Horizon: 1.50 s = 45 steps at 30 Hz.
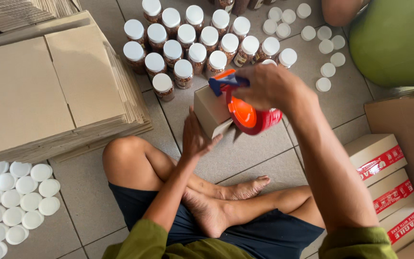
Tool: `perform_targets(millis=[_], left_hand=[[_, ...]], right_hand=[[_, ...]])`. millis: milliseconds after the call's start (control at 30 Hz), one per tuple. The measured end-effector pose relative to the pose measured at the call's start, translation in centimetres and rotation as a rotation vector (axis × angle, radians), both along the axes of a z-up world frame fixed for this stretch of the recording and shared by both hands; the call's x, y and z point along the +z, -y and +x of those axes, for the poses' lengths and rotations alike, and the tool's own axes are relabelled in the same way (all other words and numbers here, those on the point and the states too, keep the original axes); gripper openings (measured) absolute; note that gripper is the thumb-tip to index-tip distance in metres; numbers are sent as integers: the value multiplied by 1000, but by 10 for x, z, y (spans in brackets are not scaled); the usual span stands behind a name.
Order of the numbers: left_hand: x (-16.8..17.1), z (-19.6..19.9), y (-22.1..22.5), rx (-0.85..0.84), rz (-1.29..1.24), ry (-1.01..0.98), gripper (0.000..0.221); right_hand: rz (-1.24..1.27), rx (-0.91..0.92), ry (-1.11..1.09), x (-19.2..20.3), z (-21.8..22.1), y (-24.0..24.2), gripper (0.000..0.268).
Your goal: The person folds cardboard boxes and packs several jars containing food items into them, then seals the boxes using a tape dispenser.
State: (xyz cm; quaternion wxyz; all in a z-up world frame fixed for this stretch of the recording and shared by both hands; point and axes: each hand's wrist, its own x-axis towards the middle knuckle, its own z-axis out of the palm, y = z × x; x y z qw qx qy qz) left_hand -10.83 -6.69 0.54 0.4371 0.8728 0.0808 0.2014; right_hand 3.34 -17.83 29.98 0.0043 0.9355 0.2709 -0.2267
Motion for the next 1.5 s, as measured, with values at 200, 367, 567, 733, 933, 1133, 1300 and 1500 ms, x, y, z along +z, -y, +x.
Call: perform_targets(millis=[200,367,567,733,933,1133,1300,1500], left_hand=[[-1,-28,32,12,127,-19,106],[6,-1,32,-172,571,391,103],[20,14,30,-272,713,108,58],[25,48,30,-198,444,16,47],[-13,72,7,-105,444,-187,35],[-42,78,12,45,358,-36,40],[-34,72,12,99,274,93,21],[-45,79,14,143,310,133,30]], right_hand=[[-449,277,-199,8,57,-78,44],[-420,-189,-290,0,68,-111,59],[-439,-255,-416,-33,94,-114,59],[-424,49,-243,-29,81,-100,54],[-40,4,-129,-52,31,-48,33],[208,-96,212,-102,-103,74,60],[231,-194,232,-138,-185,135,64],[178,-276,203,-189,-211,157,66]])
